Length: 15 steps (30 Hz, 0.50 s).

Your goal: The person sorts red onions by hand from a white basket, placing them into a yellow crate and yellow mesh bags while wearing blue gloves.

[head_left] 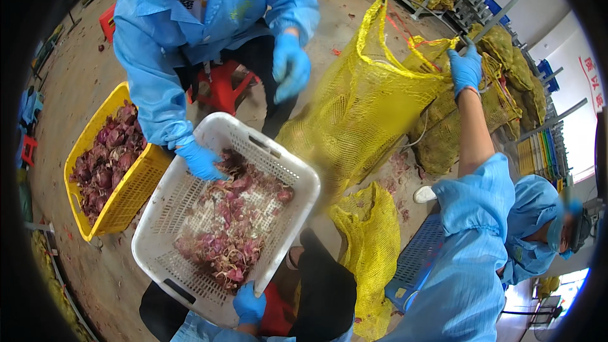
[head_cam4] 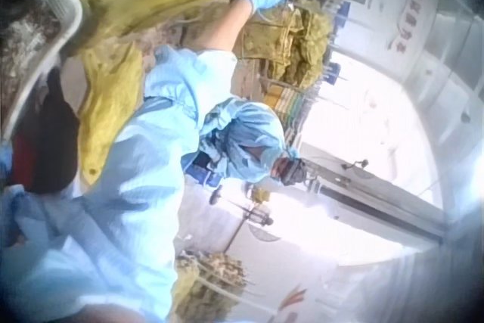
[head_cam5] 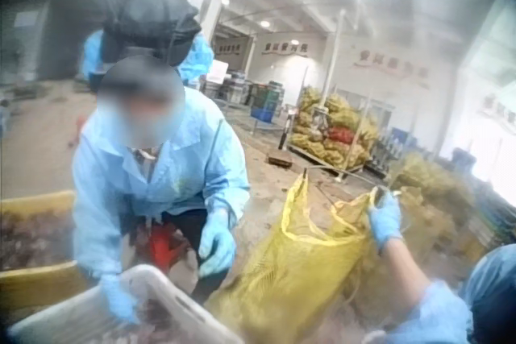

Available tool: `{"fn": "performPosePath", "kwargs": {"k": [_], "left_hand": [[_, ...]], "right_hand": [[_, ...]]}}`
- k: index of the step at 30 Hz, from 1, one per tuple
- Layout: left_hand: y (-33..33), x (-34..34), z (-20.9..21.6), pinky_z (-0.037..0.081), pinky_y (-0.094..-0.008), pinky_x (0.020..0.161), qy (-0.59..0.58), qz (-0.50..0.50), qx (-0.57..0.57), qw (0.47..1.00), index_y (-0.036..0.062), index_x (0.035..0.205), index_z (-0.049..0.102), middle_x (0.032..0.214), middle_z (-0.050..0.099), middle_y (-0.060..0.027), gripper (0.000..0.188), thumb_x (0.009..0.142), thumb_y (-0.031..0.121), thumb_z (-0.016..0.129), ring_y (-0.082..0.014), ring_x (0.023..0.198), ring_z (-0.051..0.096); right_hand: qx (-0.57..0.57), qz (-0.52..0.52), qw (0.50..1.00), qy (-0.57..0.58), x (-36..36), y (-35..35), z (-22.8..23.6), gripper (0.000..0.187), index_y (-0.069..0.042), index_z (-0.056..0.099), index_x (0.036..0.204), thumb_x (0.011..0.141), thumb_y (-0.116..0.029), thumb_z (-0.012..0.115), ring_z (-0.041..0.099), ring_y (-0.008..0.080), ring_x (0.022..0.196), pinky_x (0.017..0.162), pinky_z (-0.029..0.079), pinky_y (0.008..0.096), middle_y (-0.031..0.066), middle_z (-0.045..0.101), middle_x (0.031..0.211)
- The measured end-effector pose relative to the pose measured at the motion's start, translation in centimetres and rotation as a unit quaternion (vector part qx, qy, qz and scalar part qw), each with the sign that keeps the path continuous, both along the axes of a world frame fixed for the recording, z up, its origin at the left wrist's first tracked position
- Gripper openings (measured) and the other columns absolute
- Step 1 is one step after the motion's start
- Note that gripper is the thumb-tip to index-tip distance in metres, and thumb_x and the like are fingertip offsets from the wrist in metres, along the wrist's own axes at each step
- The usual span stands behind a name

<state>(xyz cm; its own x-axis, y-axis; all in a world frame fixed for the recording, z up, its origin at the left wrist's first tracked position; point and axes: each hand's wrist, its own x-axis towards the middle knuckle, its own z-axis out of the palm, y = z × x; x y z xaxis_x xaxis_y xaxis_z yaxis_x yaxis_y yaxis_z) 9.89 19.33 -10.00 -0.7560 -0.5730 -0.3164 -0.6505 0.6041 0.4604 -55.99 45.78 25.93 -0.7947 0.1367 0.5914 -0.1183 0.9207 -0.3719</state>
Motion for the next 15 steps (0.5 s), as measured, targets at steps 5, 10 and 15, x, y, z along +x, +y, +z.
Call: {"fn": "performPosePath", "kwargs": {"k": [5, 10, 15], "left_hand": [[-0.4, 2.3, -2.2, 0.052, -0.0458, 0.071, 0.054, -0.049, -0.035, 0.997, 0.0077, 0.102, 0.065, 0.09, 0.065, -0.0184, 0.032, 0.08, 0.03, 0.063, -0.038, 0.08, 0.063], [-0.3, 0.6, -1.5, 0.052, -0.0427, 0.07, 0.038, -0.035, -0.016, 0.999, 0.0083, 0.097, 0.064, 0.088, 0.065, -0.0169, 0.031, 0.077, 0.032, 0.064, -0.0334, 0.08, 0.064], [-2.8, 1.1, -1.1, 0.051, -0.0438, 0.083, -0.047, -0.096, 0.115, 0.988, 0.0069, 0.116, 0.062, 0.105, 0.066, -0.019, 0.049, 0.078, 0.038, 0.066, -0.0361, 0.095, 0.064]], "right_hand": [[-0.058, 0.219, 0.961, 0.157, 12.2, -2.3, -4.8, 0.033, 0.001, 0.061, 0.121, 0.093, -0.016, 0.062, 0.061, 0.0231, 0.105, 0.089, 0.049, 0.0374, 0.0147, 0.065, 0.115], [0.093, 0.345, 0.933, 0.046, 29.9, -2.8, -17.9, 0.03, -0.004, 0.062, 0.121, 0.091, -0.003, 0.06, 0.062, 0.0226, 0.104, 0.093, 0.048, 0.0354, 0.0111, 0.065, 0.115], [0.124, 0.424, 0.888, -0.128, 38.5, -10.8, -22.2, 0.027, -0.013, 0.067, 0.11, 0.087, -0.002, 0.057, 0.065, 0.0288, 0.09, 0.078, 0.052, 0.0359, 0.0117, 0.067, 0.099]]}}
